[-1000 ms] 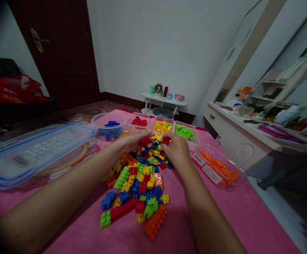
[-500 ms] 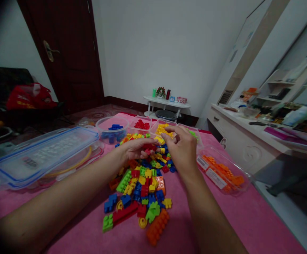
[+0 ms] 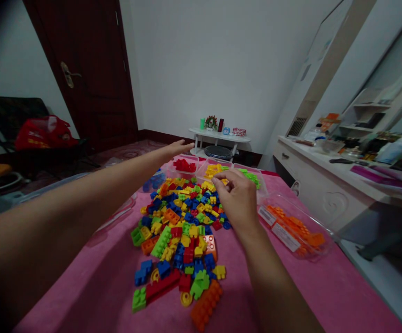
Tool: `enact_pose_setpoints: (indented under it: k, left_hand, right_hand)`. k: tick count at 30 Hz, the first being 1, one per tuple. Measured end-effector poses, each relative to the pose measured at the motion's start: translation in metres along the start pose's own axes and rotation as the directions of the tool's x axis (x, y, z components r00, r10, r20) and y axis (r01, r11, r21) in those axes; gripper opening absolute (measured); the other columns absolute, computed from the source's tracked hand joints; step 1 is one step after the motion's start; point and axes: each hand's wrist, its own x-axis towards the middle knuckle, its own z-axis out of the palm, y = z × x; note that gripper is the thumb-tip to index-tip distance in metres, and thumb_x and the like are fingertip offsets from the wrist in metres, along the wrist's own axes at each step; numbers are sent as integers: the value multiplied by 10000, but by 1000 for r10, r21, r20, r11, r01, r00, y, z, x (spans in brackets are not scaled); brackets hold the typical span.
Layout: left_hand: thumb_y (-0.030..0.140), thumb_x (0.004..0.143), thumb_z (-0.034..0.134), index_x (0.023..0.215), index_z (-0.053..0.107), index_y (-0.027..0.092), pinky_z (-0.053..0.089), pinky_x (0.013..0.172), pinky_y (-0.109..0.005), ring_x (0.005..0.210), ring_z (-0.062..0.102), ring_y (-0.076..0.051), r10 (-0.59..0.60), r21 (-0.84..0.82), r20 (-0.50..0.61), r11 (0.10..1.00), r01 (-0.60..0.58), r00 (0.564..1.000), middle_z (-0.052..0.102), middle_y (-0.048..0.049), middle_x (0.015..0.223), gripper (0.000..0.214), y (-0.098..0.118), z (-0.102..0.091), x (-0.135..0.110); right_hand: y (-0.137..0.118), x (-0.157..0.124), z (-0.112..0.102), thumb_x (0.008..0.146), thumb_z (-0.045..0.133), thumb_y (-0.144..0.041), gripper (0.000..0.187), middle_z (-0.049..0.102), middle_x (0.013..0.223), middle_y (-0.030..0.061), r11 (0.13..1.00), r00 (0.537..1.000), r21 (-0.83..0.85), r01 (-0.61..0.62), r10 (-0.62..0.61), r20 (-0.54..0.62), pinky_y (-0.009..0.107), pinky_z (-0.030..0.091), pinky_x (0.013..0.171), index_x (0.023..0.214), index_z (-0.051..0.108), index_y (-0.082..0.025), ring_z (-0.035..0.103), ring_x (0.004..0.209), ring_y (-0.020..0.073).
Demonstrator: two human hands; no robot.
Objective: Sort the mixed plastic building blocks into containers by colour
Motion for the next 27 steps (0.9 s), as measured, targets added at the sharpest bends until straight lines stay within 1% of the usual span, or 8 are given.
enact_pose_setpoints:
  k: [4,7,9,13,16,21,24,27]
  left_hand:
    - [438,726,649,1210,534,103,361,986,-325,1188,487,-270,170,294,39,940,-174,985,529,-161,1299,599,-16,11,-29]
    - [434,762,603,1218,550,116,378,981,-310,1146,525,-241,245,339,116,901,-270,963,567,-132,1265,558,-22,15,-56]
    - [419,771,592,1191,577,121,391,977,-313,1117,546,-232,270,329,130,896,-299,954,591,-127,1232,515,-22,12,-69]
    - [373,761,609,1072,646,134,428,945,-328,1036,589,-217,267,309,114,906,-290,957,649,-111,1122,395,-20,-4,-82]
    - [328,749,625,997,673,160,468,874,-291,960,619,-187,244,261,107,928,-265,964,685,-81,1018,304,-23,-15,-84]
    - [288,775,588,946,681,142,495,773,-264,831,644,-160,192,131,130,969,-209,973,704,-73,912,243,-34,-13,-94]
    - [284,779,581,952,682,142,492,794,-283,857,637,-179,186,80,131,977,-198,974,701,-72,931,246,-31,-4,-114]
    - [315,820,535,981,676,174,461,884,-310,956,607,-197,291,88,14,953,-291,957,680,-69,1011,257,-17,7,-151]
  right_hand:
    - [-3,-1,6,773,606,-285,138,662,771,36,999,996,11,-34,33,88,261,411,552,809,701,-191,533,579,126]
    - [-26,-11,16,770,625,-300,135,678,864,34,995,950,87,40,-65,306,295,456,696,843,698,-213,597,737,158]
    - [-50,-26,24,761,651,-333,182,671,973,28,972,854,177,158,-224,469,328,434,845,910,690,-234,592,908,179]
    - [-92,-68,38,700,673,-531,515,545,1280,51,841,517,388,377,-539,665,407,268,1057,1135,618,-260,439,1204,230]
    - [-101,-89,47,763,576,-581,553,440,1395,67,801,399,410,436,-580,710,470,134,1109,1212,571,-259,273,1335,264]
    - [-83,-79,55,831,555,-441,302,470,1358,48,826,476,258,502,-512,715,492,89,1115,1033,660,-242,265,1329,262]
    - [-62,-61,55,834,567,-299,193,525,1273,56,855,579,159,494,-460,674,495,110,1109,987,668,-238,355,1258,241]
    - [-29,-45,52,829,569,-281,193,571,1173,81,920,708,60,387,-338,620,499,233,1060,982,670,-223,454,1146,242]
